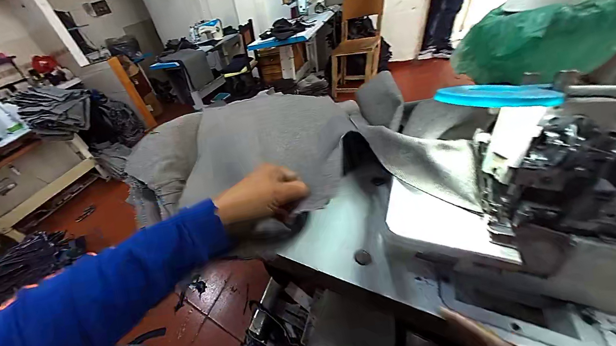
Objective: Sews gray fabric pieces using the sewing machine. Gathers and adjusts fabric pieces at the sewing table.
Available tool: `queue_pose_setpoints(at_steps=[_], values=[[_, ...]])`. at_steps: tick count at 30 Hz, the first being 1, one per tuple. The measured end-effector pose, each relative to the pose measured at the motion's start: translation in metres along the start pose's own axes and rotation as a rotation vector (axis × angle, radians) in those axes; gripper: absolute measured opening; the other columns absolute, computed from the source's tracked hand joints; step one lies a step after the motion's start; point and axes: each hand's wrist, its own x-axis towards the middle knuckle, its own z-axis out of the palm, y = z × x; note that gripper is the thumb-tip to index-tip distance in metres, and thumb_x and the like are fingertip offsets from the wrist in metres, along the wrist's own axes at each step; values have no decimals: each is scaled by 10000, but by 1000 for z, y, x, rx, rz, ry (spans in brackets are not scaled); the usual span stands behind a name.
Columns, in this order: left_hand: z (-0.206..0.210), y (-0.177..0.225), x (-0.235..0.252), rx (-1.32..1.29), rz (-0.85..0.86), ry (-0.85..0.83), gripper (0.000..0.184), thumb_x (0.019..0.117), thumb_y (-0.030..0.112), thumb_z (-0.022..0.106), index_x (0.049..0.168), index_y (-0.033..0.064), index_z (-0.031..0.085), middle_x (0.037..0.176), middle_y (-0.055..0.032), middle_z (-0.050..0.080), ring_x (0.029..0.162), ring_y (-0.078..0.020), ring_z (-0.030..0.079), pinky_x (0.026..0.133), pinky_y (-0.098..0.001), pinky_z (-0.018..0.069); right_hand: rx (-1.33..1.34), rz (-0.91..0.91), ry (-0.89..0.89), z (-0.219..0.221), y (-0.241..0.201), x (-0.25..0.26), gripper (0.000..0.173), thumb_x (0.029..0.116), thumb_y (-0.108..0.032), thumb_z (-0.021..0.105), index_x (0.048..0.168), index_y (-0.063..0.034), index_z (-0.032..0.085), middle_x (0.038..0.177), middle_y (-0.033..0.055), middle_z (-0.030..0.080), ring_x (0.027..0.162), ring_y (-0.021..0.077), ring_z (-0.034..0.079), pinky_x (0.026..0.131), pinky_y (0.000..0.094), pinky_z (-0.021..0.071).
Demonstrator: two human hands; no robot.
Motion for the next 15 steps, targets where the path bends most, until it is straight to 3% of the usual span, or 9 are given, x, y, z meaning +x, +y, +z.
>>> queue_pose_setpoints(at_steps=[2, 3, 4, 6, 8, 10, 11, 13, 15], values=[[68, 15, 3, -255, 104, -17, 182, 1062, 68, 490, 921, 7, 588, 655, 17, 554, 562, -44, 561, 582, -216, 535, 293, 128, -48, 33, -17, 13, 1027, 855, -523, 762, 1483, 156, 317, 1493, 170, 512, 1377, 87, 491, 1144, 297, 425], [98, 13, 11, -268, 194, 19, 137, 1050, 55, 523, 952, -5, 597, 682, 10, 577, 577, -36, 574, 593, -212, 544, 397, 185, 14, 51, -27, 18, 871, 852, -383, 779, 1437, 136, 395, 1387, 75, 603, 1258, -24, 551, 1065, 203, 464], [124, 6, 24, -193, 333, 85, 76, 1012, 31, 589, 966, -18, 623, 748, -8, 623, 639, -40, 603, 633, -215, 547, 491, 236, 107, 68, -34, 23, 535, 861, -173, 743, 1278, 98, 545, 1173, 1, 702, 1071, -84, 619, 927, 139, 504], [155, -22, 58, 114, 772, 191, 200, 872, 11, 733, 1058, -57, 713, 1086, -131, 730, 1015, -180, 705, 922, -332, 572, 571, 397, 209, 94, -42, 39, 269, 914, 25, 588, 1164, 115, 546, 988, -2, 680, 925, -73, 625, 852, 140, 526], [158, -45, 80, 418, 1015, 135, 351, 934, 134, 678, 1263, 18, 708, 1377, -167, 647, 1355, -304, 564, 1177, -469, 404, 585, 559, 287, 101, -49, 46, 267, 959, 41, 502, 1205, 144, 521, 996, 46, 655, 906, -32, 631, 846, 177, 544], [145, -62, 75, 610, 1014, 161, 372, 1011, 211, 583, 1359, 118, 674, 1452, -81, 613, 1427, -260, 498, 1213, -474, 362, 683, 651, 203, 86, -47, 32, 326, 1027, -79, 456, 1287, 117, 475, 1037, 18, 666, 917, -6, 663, 841, 222, 580], [138, -71, 68, 653, 982, 216, 370, 1022, 237, 558, 1359, 137, 676, 1445, -60, 620, 1415, -243, 511, 1199, -462, 386, 748, 644, 136, 73, -39, 23, 471, 1016, -251, 475, 1334, 95, 442, 1080, 6, 681, 948, 32, 679, 845, 267, 592], [126, -80, 56, 720, 922, 357, 386, 1034, 345, 516, 1257, 111, 727, 1365, -80, 674, 1337, -263, 590, 1133, -496, 455, 863, 641, 34, 42, -22, 11, 1055, 863, -728, 574, 1496, 73, 307, 1285, 62, 672, 1082, 152, 693, 875, 372, 594], [127, -73, 50, 809, 878, 492, 485, 1012, 471, 492, 1077, 74, 762, 1200, -137, 737, 1228, -334, 662, 1062, -591, 488, 775, 617, -21, 18, -19, 10, 1258, 794, -854, 527, 1562, 80, 180, 1468, 138, 562, 1252, 216, 626, 960, 419, 553]])
